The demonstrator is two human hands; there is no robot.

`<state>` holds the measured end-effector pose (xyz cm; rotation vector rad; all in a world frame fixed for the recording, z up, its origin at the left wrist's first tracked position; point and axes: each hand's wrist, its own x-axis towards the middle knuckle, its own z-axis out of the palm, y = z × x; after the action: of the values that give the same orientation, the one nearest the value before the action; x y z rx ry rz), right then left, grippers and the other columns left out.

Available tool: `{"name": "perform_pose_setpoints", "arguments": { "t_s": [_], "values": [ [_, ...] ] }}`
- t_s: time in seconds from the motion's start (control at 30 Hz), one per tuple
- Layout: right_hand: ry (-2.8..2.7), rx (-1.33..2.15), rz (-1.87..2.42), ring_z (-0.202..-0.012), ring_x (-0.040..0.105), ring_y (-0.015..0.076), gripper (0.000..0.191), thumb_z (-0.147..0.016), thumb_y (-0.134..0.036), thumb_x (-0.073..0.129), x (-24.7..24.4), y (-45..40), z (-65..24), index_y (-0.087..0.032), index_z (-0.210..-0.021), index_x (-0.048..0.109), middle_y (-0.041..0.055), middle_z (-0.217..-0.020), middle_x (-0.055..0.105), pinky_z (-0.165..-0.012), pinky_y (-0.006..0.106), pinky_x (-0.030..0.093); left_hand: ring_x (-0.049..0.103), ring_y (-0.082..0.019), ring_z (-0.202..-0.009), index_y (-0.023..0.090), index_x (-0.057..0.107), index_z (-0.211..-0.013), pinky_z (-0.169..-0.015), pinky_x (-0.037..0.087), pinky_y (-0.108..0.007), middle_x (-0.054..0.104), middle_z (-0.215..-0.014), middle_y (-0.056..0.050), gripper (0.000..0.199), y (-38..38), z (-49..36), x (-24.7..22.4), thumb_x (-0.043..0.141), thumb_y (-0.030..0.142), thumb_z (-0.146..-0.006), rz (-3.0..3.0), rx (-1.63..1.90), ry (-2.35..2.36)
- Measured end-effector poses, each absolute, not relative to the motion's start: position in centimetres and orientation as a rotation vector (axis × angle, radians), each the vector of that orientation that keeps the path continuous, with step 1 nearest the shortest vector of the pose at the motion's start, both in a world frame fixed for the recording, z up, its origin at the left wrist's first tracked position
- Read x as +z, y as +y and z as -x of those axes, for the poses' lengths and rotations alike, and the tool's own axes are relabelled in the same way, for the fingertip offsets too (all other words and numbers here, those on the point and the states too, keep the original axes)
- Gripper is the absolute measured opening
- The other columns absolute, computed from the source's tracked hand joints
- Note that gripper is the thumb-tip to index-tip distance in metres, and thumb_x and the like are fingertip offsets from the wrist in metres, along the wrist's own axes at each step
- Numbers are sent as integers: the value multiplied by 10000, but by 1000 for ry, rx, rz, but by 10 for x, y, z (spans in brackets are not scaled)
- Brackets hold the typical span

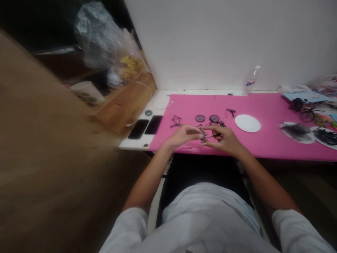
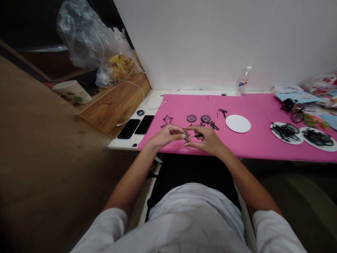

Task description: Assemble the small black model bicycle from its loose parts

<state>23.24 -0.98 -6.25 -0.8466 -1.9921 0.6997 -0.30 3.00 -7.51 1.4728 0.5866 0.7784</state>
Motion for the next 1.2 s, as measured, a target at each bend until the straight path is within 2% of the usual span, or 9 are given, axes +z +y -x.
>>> {"name": "perform_pose_setpoints", "arguments": {
  "t_s": [0.17, 0.37, 0.5, 0.73, 0.8, 0.87, 0.97, 1.07, 1.2],
  "values": [
    [-1982, 649, 837, -563, 319, 89, 569, -844, -470, 894, -64, -8, -233, -207, -1322, 733, -12, -803, 606, -539, 241, 339, 756, -239, -1023, 149, 830, -1033, -1005, 548, -373, 806, -1055, -132, 340, 32, 0, -82, 900, 398, -811, -1443, 833, 577],
    [-1975, 592, 879, -566, 366, 100, 585, -852, -510, 876, -69, -5, -233, -238, -1345, 720, 33, -915, 685, -548, 252, 372, 732, -257, -1111, 157, 831, -1027, -1046, 527, -384, 798, -1114, -136, 324, 34, -1, -85, 891, 400, -820, -1427, 849, 591],
    [-1977, 569, 867, -571, 392, 110, 574, -859, -508, 870, -68, -5, -232, -236, -1341, 718, 20, -854, 657, -553, 259, 379, 732, -233, -1075, 157, 827, -1018, -1032, 520, -359, 795, -1116, -123, 315, 34, -3, -87, 884, 402, -828, -1433, 848, 587],
    [-1915, 596, 910, -572, 358, 114, 665, -907, -511, 825, -70, -3, -230, -236, -1469, 601, -29, -767, 546, -544, 253, 351, 726, -173, -885, 163, 792, -1001, -879, 536, -302, 767, -921, -62, 341, 40, -7, -90, 895, 423, -806, -1250, 1019, 578],
    [-1846, 617, 941, -586, 402, 123, 563, -977, -541, 730, -77, 7, -233, -234, -1434, 614, -19, -780, 555, -561, 253, 375, 721, -165, -860, 158, 789, -977, -878, 540, -306, 759, -915, -56, 343, 43, -6, -90, 920, 401, -773, -1170, 1051, 565],
    [-1765, 605, 987, -707, 539, 157, 427, -1080, -560, 531, -87, 22, -240, -221, -1289, 686, 40, -904, 634, -665, 282, 466, 720, -160, -842, 156, 787, -958, -874, 545, -307, 754, -907, -50, 333, 46, -5, -91, 932, 376, -754, -1111, 1066, 556],
    [-1752, 515, 1138, -869, 620, 218, 488, -1114, -560, 407, -105, 48, -258, -185, -1207, 705, 88, -983, 679, -805, 345, 517, 734, -167, -855, 153, 782, -947, -883, 550, -308, 753, -895, -44, 316, 50, -3, -94, 928, 354, -752, -1073, 1063, 565],
    [-1827, 237, 1413, -1006, 608, 282, 519, -1127, -482, 345, -122, 69, -280, -141, -1118, 737, 144, -1019, 674, -944, 413, 481, 754, -197, -915, 141, 771, -949, -940, 553, -336, 767, -923, -66, 326, 54, -2, -99, 916, 365, -762, -1088, 1041, 588],
    [-1947, -60, 1871, -1045, 533, 338, 528, -1117, -365, 314, -141, 81, -303, -87, -1054, 758, 225, -1095, 609, -914, 444, 434, 765, -206, -929, 131, 759, -988, -950, 560, -346, 778, -969, -88, 349, 59, -2, -107, 900, 377, -784, -1113, 1017, 625]
  ]
}}
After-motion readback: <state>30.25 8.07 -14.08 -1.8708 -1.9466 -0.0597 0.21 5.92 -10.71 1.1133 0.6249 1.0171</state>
